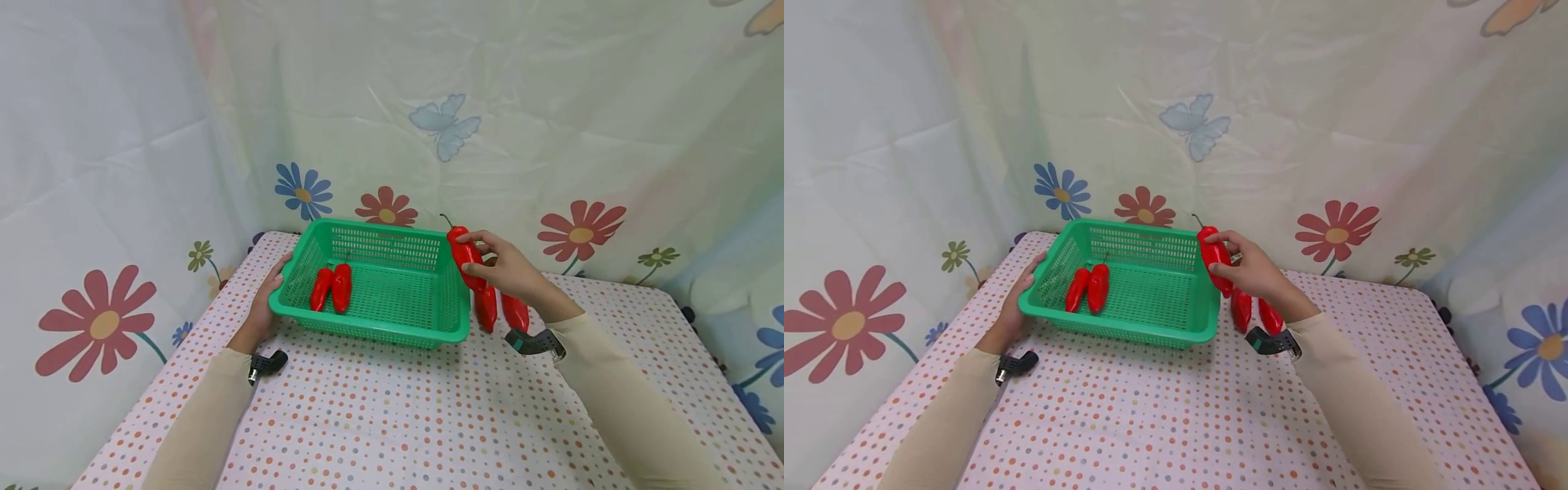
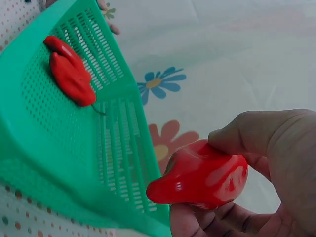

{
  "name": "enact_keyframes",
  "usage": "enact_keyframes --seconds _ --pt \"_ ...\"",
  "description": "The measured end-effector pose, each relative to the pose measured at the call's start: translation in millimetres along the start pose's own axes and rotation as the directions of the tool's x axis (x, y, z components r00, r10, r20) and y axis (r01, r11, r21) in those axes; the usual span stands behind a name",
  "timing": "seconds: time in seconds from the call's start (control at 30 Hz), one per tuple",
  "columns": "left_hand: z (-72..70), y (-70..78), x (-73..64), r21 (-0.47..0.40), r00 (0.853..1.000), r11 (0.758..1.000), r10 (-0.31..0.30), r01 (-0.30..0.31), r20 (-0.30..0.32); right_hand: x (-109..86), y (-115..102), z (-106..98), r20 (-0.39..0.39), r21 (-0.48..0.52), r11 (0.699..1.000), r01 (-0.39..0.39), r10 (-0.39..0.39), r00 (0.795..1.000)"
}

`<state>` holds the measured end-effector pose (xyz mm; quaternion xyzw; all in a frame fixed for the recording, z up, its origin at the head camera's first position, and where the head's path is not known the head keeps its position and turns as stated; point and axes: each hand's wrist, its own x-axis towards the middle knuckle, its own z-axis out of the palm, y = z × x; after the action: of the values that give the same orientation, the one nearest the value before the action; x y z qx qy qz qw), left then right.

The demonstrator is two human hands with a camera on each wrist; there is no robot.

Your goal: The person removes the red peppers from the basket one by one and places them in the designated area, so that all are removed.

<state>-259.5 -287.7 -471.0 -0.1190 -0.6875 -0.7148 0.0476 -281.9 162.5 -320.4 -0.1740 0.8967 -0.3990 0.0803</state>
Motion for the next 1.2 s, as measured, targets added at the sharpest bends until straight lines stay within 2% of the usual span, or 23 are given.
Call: enact_keyframes --seconds 0.27,0.5,0.7,0.93,1.2 --pt "-0.7 -6.2 -1.6 -0.002 1.0 1.0 0.005 -0.005 0.019 -14.5 27.2 -20.5 -0.016 -0.041 0.996 -0.074 0.074 0.997" --pt "-0.6 -6.0 -0.7 0.006 1.0 1.0 -0.005 0.005 0.011 -20.0 52.8 -28.9 -0.078 -0.091 0.985 -0.145 0.138 0.987" --pt "-0.1 -6.6 0.5 0.0 1.0 1.0 0.001 -0.001 0.005 -24.2 82.2 -31.4 -0.135 -0.116 0.968 -0.221 0.205 0.969" --pt "-1.3 -6.3 0.2 0.0 1.0 1.0 0.007 -0.007 0.007 -29.1 116.9 -32.0 -0.14 -0.11 0.95 -0.291 0.275 0.951" --pt "-1.3 -2.7 1.9 -0.011 1.0 1.0 0.005 -0.005 0.01 -35.1 136.5 -31.9 -0.147 -0.152 0.912 -0.38 0.36 0.922"
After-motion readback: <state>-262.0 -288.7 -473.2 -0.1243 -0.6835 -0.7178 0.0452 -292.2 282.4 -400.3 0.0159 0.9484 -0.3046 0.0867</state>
